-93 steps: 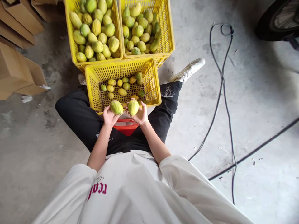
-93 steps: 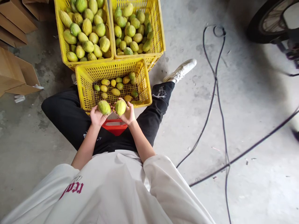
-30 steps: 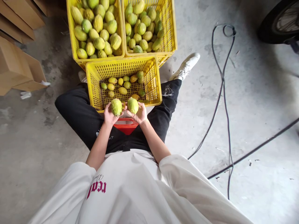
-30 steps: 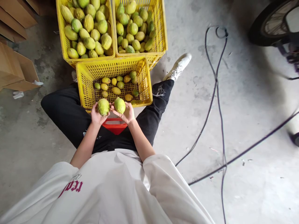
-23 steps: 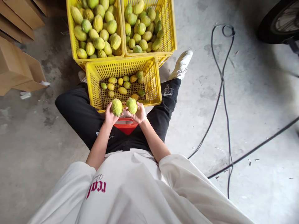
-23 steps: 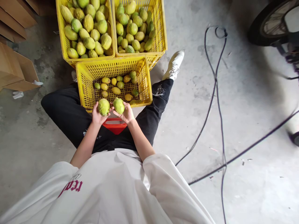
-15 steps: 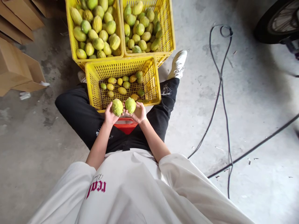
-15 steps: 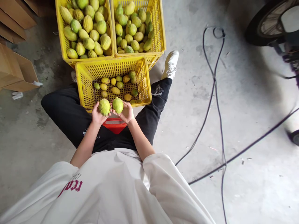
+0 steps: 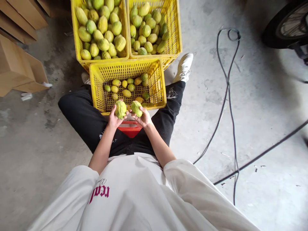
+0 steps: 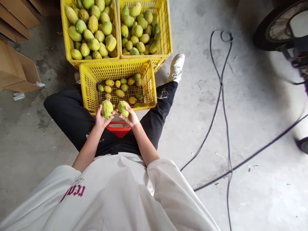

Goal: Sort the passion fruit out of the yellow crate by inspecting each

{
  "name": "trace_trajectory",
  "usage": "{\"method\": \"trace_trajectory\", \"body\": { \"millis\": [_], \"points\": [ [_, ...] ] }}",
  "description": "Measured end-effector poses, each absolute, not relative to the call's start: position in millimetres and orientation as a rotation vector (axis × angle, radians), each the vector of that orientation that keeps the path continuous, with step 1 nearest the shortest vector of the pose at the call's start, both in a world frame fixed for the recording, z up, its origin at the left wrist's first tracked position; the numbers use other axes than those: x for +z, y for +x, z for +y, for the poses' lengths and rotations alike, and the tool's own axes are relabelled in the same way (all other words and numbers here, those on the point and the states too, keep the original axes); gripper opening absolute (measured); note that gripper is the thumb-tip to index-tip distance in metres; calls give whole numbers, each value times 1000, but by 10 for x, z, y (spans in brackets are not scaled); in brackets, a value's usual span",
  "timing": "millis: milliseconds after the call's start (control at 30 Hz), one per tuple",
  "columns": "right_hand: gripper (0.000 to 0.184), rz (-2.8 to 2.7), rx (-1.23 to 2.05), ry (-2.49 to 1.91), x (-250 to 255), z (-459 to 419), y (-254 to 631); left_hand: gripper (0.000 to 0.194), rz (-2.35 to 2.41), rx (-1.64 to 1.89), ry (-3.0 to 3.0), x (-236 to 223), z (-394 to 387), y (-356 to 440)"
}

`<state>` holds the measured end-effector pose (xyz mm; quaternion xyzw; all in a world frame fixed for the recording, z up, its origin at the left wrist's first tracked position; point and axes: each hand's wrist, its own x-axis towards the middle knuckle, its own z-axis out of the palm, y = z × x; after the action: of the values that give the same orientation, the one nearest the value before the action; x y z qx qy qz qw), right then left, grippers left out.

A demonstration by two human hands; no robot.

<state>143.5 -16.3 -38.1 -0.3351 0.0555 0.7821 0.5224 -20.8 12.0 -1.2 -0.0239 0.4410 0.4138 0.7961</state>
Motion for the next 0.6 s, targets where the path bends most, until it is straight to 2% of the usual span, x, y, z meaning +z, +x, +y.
{"method": "trace_trajectory", "body": {
  "millis": [167, 333, 600],
  "points": [
    [28, 118, 1870, -799, -315, -146, 1426, 56, 916, 869, -31, -36, 123, -222],
    [41, 115, 1881, -754, -320, -129, 1484, 55, 927, 872, -60, -5, 135, -244],
    [45, 83, 1926, -736, -401, -171, 1443, 50, 902, 851, -14, -37, 109, -230]
  ]
}}
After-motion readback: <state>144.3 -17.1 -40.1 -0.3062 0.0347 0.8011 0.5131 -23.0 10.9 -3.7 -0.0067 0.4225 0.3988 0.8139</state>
